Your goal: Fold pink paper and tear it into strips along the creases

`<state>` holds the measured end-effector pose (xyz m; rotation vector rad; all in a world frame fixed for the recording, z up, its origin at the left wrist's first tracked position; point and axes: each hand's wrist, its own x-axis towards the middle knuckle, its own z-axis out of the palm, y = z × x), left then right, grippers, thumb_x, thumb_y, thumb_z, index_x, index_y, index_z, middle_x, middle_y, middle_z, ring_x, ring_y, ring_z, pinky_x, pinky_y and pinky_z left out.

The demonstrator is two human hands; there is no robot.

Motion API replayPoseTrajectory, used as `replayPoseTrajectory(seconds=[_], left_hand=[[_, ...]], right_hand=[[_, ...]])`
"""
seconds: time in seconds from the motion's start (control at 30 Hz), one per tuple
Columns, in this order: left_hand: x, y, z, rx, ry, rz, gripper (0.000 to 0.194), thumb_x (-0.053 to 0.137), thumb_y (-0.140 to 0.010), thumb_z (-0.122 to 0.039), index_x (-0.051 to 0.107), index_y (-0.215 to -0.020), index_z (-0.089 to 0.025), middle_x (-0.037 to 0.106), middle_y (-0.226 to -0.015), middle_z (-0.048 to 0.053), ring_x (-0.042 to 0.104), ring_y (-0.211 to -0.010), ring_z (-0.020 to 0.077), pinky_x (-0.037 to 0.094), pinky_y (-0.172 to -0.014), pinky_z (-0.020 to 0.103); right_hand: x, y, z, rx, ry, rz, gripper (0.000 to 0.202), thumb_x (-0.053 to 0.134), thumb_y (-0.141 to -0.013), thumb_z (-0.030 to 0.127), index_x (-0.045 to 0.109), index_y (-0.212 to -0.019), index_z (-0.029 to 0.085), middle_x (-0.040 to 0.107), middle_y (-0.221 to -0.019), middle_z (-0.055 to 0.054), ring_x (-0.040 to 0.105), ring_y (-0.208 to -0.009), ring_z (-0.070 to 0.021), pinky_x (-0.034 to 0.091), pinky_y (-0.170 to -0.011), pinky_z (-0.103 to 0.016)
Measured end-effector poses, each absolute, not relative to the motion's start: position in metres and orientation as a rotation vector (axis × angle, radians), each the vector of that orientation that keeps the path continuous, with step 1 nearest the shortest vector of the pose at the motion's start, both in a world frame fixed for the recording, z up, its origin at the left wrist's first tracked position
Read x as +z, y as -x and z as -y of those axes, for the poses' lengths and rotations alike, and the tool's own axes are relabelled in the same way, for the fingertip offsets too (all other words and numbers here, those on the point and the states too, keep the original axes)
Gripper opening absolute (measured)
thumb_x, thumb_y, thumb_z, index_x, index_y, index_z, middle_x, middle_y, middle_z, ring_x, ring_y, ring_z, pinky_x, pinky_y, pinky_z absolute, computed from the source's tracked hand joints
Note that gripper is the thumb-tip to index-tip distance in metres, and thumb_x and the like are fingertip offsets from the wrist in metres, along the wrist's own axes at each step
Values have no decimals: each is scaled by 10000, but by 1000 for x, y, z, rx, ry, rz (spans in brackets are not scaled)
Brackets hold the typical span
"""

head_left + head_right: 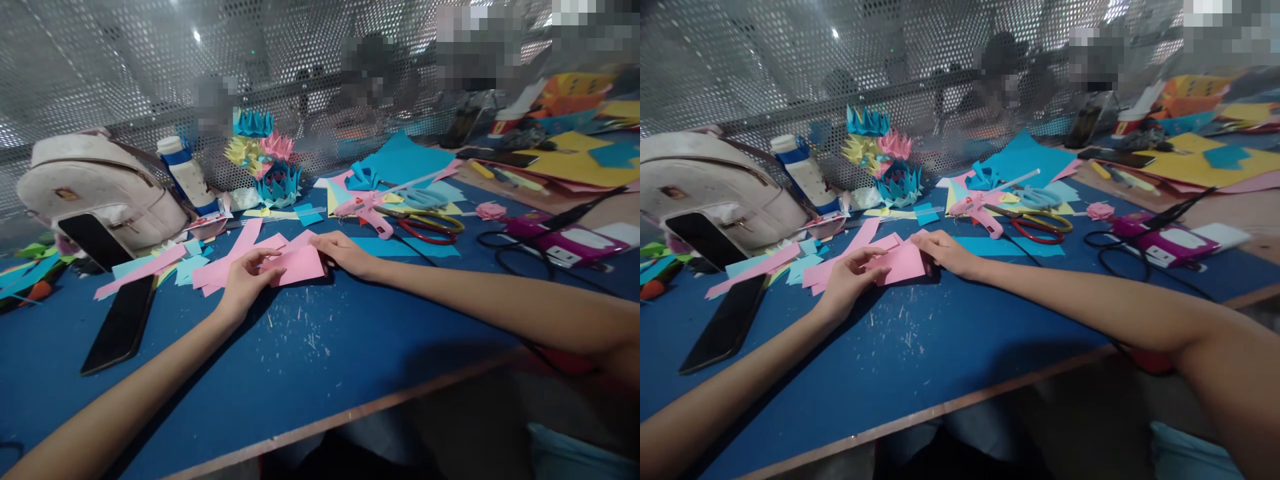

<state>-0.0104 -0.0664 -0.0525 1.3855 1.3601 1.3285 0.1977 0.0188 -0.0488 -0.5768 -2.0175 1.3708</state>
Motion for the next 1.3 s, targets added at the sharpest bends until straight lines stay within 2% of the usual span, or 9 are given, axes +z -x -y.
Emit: replayPoseTrajectory(seconds=[0.17, 0.3, 0.4, 0.5, 0.6, 0.8, 1.03, 1.2, 1.3], left_hand=[[-51, 10, 66, 1296, -1317, -1327, 372, 818, -668, -344, 636, -939, -167, 636, -664, -25, 546, -518, 97, 402, -509, 197], [-52, 10, 67, 1276, -1292, -1325, 346, 782, -726, -399, 520, -715, -172, 493, -469, -75, 346, -382, 41, 206, -406, 165], [-52, 11, 67, 1290, -1299, -1322, 380, 764, -749, -402, 460, -674, -185, 477, -471, -78, 342, -397, 47, 211, -413, 164], [-48, 13, 66, 1316, -1329, -1311, 328, 728, -786, -386, 487, -700, -182, 598, -643, -21, 498, -536, 88, 336, -476, 177], [-38, 16, 63, 1344, -1476, -1219, 227, 712, -800, -328, 539, -811, -181, 670, -882, 44, 615, -818, 154, 470, -693, 241], [-20, 18, 69, 893, -2085, -1135, 207, 678, -842, -309, 620, -1013, -208, 659, -1092, 64, 579, -1063, 218, 400, -985, 385], [-14, 11, 79, 759, -2173, -1224, 203, 645, -886, -329, 621, -756, -176, 592, -731, -13, 520, -709, 144, 395, -674, 259], [-12, 6, 84, 774, -2379, -1128, 98, 605, -913, -214, 626, -827, -172, 645, -779, -8, 545, -781, 148, 382, -879, 326], [-11, 3, 87, 876, -2282, -1126, 49, 598, -902, -167, 617, -857, -174, 653, -833, 1, 566, -812, 144, 414, -829, 292]], right_hand=[[-45, -197, -19, 1306, 409, 1975, 363, 425, -978, 490, 617, -1101, 207, 602, -1037, -64, 554, -911, -158, 426, -626, -234], [-42, -198, -19, 1215, 376, 2063, 330, 439, -976, 466, 629, -1031, 202, 565, -1116, -75, 533, -1003, -181, 432, -856, -316], [-41, -198, -17, 1179, 339, 2100, 305, 517, -940, 462, 607, -862, 182, 561, -1109, -72, 527, -1047, -194, 389, -951, -357], [-40, -197, -15, 1169, 284, 2142, 334, 572, -915, 434, 546, -714, 168, 569, -895, -34, 533, -890, -162, 407, -851, -325], [-39, -196, -11, 1226, 322, 2161, 332, 573, -916, 421, 528, -707, 166, 478, -698, 25, 449, -683, -115, 372, -681, -266], [-35, -195, -2, 1319, 298, 2265, 157, 589, -902, 291, 630, -870, 142, 593, -805, -1, 509, -739, -117, 381, -690, -243], [-31, -198, 8, 1201, 252, 2445, 235, 536, -945, 327, 619, -840, 133, 594, -775, -1, 521, -732, -119, 376, -698, -239], [-32, -198, 11, 1097, 249, 2516, 299, 484, -968, 359, 580, -791, 138, 521, -710, 18, 443, -654, -99, 319, -623, -232], [-32, -198, 11, 1099, 224, 2497, 288, 467, -972, 340, 562, -789, 139, 496, -711, 18, 438, -663, -100, 326, -633, -230]])
